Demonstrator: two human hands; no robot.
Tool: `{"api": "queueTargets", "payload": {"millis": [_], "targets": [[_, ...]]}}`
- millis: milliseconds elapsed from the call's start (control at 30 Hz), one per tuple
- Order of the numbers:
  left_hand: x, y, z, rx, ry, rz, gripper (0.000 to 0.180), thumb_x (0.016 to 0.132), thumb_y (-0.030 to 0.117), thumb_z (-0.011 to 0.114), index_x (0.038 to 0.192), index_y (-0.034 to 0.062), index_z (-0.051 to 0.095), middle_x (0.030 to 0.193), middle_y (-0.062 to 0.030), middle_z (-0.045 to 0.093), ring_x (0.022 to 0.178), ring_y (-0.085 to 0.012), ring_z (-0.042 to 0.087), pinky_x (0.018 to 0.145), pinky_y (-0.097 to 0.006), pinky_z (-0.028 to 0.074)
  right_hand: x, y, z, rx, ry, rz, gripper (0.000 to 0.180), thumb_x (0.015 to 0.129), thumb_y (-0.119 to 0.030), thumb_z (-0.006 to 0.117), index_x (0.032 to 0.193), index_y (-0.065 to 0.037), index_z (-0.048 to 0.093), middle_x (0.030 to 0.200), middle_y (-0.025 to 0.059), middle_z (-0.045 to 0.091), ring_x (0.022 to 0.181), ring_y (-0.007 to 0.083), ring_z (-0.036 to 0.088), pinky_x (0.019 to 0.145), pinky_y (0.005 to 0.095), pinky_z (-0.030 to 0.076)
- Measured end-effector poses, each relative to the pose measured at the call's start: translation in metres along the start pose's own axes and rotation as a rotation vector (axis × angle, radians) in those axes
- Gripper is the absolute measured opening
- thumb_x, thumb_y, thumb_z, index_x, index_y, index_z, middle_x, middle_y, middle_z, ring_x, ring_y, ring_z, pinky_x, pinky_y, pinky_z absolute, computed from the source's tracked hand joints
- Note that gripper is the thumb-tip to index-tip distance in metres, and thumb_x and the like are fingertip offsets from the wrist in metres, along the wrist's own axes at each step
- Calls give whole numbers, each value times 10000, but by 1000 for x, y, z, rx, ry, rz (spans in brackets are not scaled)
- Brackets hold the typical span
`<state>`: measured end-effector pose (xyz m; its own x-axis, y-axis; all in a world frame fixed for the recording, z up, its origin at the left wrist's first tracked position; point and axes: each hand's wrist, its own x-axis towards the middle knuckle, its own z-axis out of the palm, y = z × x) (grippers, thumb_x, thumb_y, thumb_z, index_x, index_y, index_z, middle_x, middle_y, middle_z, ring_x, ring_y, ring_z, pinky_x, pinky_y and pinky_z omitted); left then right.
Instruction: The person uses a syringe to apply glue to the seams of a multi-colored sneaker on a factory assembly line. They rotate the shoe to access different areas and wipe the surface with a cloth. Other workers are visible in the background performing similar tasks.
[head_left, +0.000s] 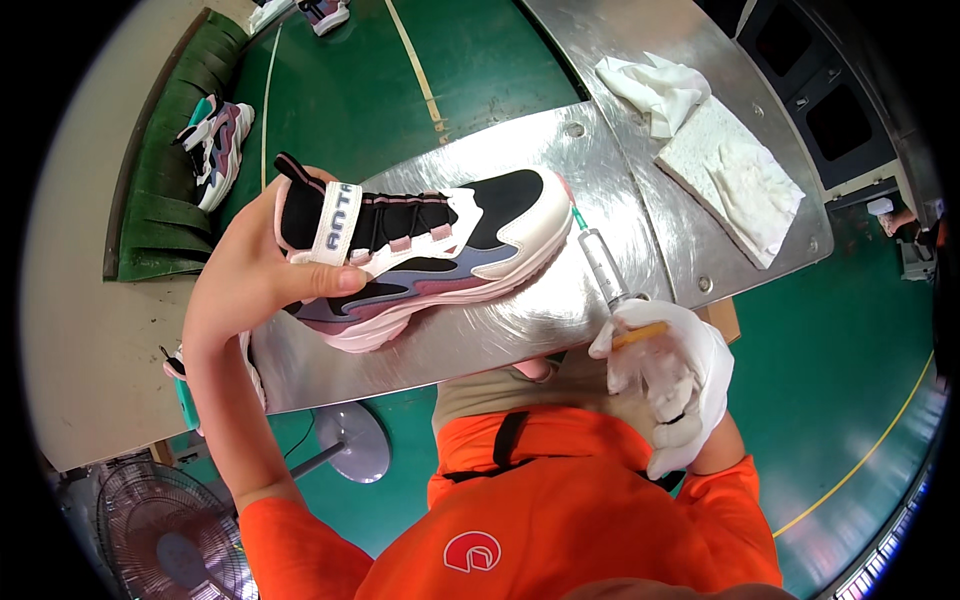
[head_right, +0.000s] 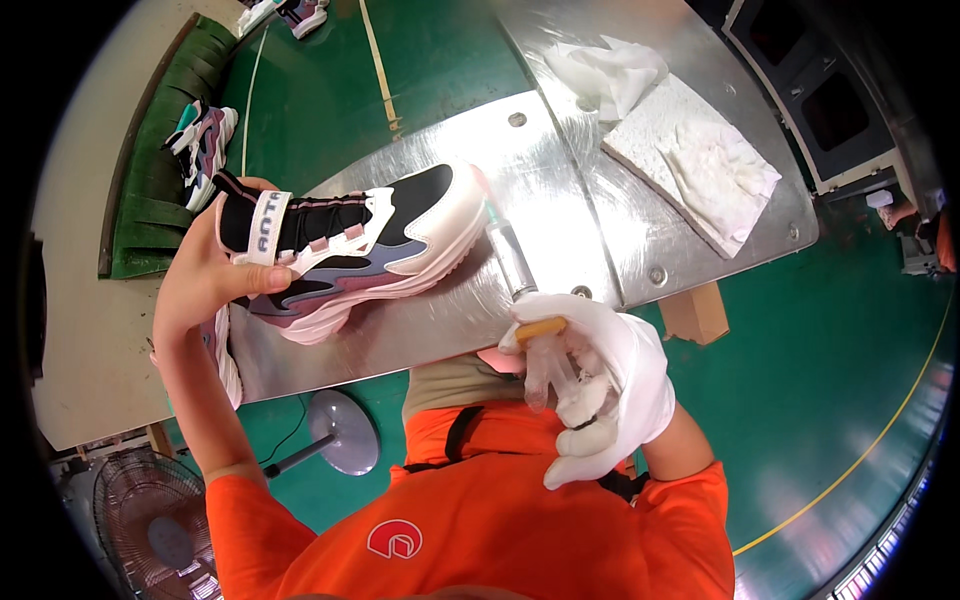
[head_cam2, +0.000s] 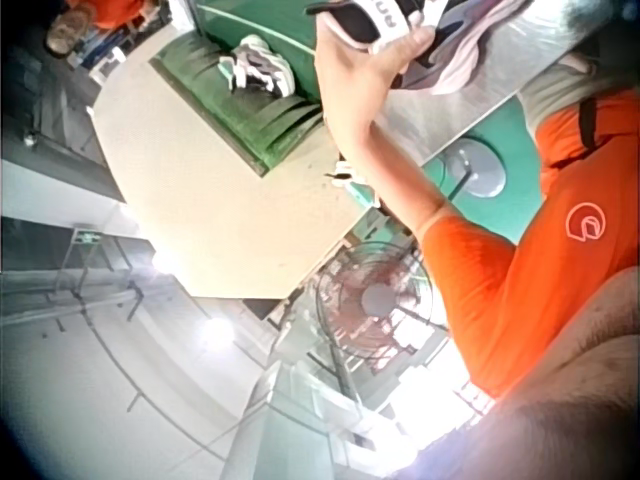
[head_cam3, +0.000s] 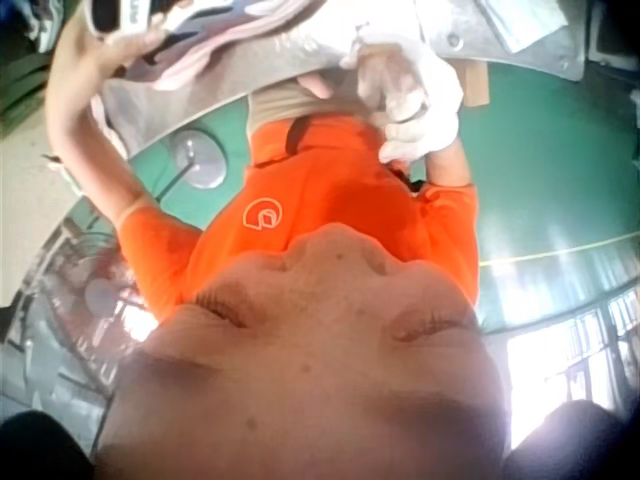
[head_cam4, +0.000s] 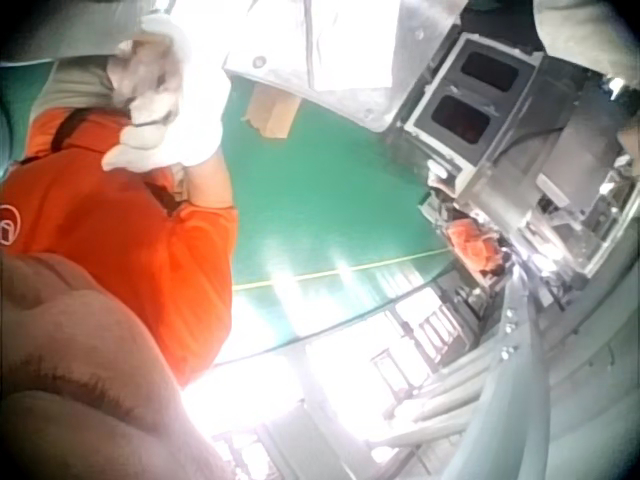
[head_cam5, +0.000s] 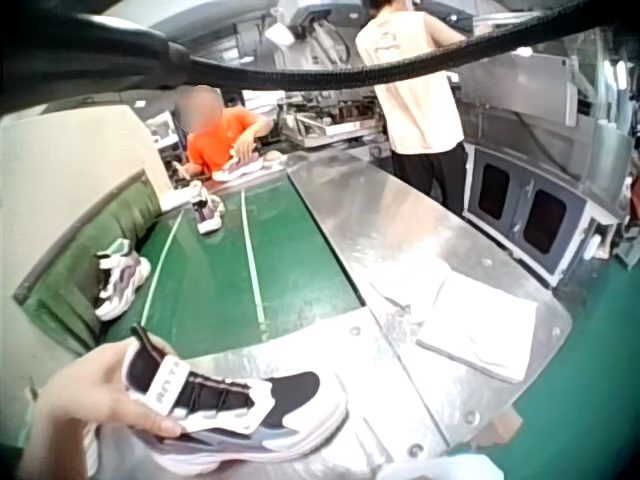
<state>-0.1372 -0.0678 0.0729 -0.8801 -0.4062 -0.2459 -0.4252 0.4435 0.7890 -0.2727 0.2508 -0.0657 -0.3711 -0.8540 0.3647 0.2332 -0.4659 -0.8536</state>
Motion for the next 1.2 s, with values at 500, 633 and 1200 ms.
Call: {"api": "queueTargets", "payload": {"millis": [500,633,1200], "targets": [[-76,-3,92,770,521,428,639,544,204,889,1101,76,601,1051,-96,648,816,-278,539,736,-364,412,-14,-16,-1,0,476,-52,1239,431,-257,957,1409,37,254,1155,160,520,1077,294,580,933,408,459],[-115,-24,127,1000,663,531,461,760,214,751,1160,97,555,1142,-126,655,851,-254,544,754,-338,398,-8,-7,-1,-101,461,-130,1201,428,-82,928,1422,-17,258,1205,119,485,1168,298,549,1001,420,428],[-117,-44,124,1023,660,616,456,765,232,759,1154,124,545,1185,-129,635,916,-261,519,761,-330,413,9,0,-5,-360,499,-128,1103,519,-57,875,1435,-48,260,1249,139,481,1168,304,576,958,397,471]]}}
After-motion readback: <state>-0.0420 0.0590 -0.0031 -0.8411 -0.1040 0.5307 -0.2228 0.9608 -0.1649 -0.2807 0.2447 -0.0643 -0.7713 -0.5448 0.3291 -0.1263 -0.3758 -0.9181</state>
